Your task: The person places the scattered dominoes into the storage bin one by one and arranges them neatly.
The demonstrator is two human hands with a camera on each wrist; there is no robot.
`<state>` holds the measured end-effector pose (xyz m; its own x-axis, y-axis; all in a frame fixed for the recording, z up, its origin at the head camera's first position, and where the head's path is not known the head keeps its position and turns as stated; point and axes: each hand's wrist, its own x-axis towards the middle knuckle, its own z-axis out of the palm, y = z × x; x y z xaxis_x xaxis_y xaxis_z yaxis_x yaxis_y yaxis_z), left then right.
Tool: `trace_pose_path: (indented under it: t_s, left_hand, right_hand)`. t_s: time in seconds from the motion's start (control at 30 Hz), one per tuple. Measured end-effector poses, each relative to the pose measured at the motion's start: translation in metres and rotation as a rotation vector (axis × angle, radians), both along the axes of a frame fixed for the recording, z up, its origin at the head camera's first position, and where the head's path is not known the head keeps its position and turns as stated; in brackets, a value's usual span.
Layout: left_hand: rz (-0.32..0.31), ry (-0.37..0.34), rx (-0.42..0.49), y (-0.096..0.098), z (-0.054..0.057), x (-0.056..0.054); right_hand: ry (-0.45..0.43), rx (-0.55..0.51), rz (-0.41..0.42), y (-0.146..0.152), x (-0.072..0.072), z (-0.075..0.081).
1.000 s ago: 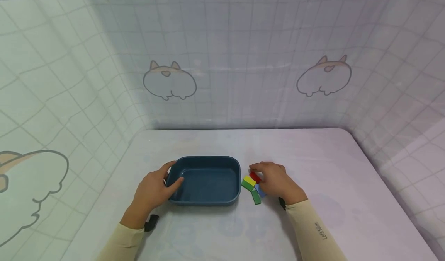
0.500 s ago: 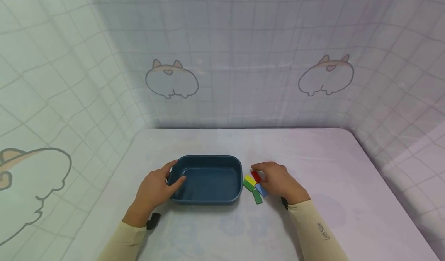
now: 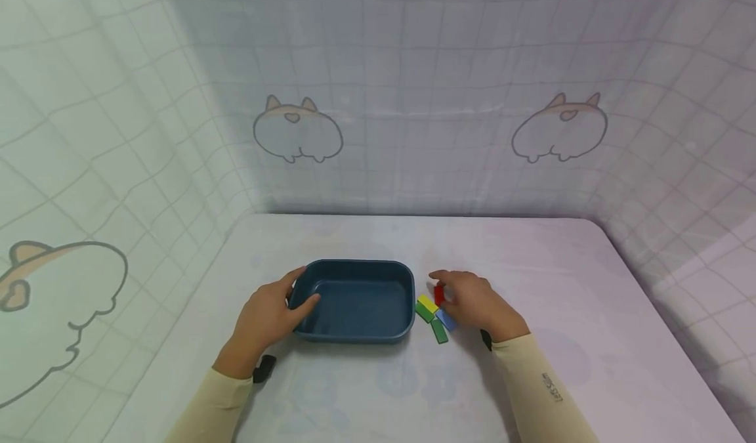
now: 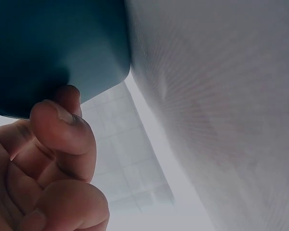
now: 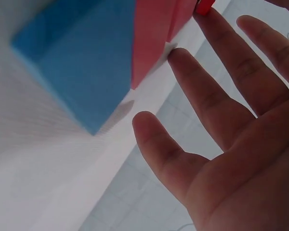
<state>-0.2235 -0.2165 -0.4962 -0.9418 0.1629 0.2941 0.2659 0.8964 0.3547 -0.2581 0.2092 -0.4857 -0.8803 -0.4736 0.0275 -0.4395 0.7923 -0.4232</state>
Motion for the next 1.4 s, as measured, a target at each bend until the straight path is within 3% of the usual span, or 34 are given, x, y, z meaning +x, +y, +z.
trace_pose_path:
  t_s: [0.23, 0.63, 0.77, 1.0, 1.1, 1.4]
  left_hand:
    - [0.017, -0.023, -0.012, 0.002, 0.001, 0.001]
    - [0.010, -0.030, 0.009, 0.001, 0.009, 0.004]
    - [0.017, -0.010, 0.012, 0.000, 0.009, 0.004]
    - [0.011, -0.039, 0.014, 0.001, 0.006, 0.005]
    - [0.018, -0.022, 0.020, 0.001, 0.008, 0.005]
    - [0.016, -0.016, -0.022, 0.004, 0.007, 0.003]
  right_hand:
    - [-0.092, -0.004, -0.040, -0.001, -0.004, 0.003]
    - [-0.097, -0.045, -0.100, 0.008, -0.006, 0.018]
    - [-0.112, -0.057, -0.098, 0.007, -0.008, 0.021]
    - [-0.134, -0.043, -0.104, 0.005, -0.010, 0.028]
    - [-0.101, -0.048, -0.089, 0.002, -0.014, 0.038]
    - [0.116, -0.118, -0.033, -0.025, -0.027, 0.069]
